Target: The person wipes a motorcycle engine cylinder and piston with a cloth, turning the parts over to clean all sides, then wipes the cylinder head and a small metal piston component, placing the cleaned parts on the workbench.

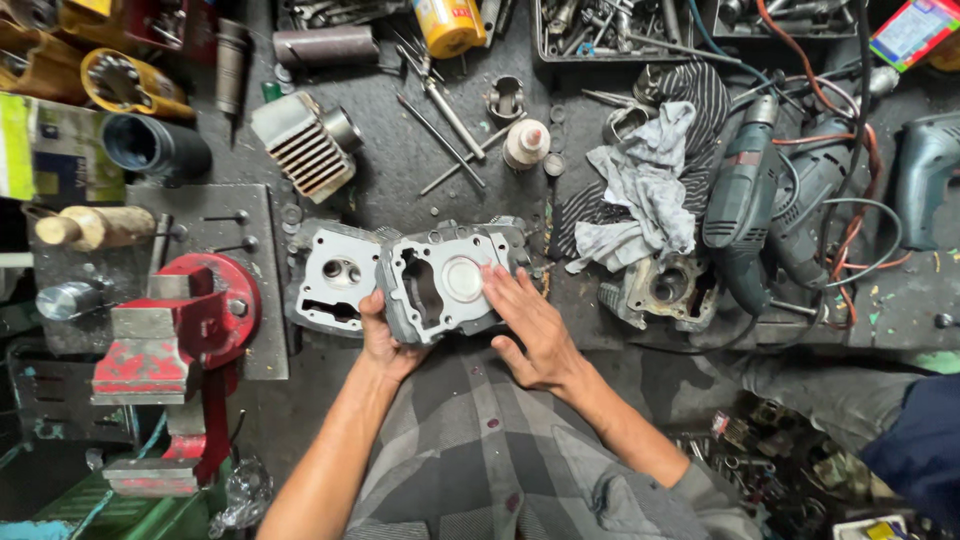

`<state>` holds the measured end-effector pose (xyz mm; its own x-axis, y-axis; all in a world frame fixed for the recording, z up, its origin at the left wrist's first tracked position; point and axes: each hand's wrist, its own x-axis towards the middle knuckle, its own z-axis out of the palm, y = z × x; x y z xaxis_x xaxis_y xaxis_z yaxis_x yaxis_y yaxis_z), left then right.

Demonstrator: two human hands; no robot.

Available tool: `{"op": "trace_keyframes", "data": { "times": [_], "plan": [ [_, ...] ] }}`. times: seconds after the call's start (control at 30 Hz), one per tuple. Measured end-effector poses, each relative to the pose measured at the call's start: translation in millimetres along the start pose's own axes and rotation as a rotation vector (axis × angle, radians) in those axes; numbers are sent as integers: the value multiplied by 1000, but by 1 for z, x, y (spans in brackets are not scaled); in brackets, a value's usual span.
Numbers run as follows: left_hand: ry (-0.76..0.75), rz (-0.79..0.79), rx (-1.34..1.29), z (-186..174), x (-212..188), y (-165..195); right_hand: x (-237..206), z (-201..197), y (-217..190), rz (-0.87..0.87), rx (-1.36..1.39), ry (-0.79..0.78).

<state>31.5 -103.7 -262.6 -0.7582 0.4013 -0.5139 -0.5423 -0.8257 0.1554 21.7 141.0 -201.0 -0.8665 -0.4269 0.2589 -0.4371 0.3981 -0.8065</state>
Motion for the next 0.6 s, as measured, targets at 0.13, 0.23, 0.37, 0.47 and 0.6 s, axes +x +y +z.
{"op": "trace_keyframes", "data": {
  "times": [0.13,0.23,0.37,0.47,0.6],
  "plan": [
    [-14,9,105,-5,0,-4,19,-2,-9,-63,-195,-80],
    [-87,34,-29,-2,2,-8,28,5,-25,-217,-80,-131],
    [-82,153,2,14,-2,-4,29,-10,-54,-194,-157,-153],
    [-164,154,95,19,-10,-2,46,-26,-56,-127,-268,-104],
    [-190,86,72,15,-8,-11,58,-10,-63,-235,-244,-136]
  ]
}}
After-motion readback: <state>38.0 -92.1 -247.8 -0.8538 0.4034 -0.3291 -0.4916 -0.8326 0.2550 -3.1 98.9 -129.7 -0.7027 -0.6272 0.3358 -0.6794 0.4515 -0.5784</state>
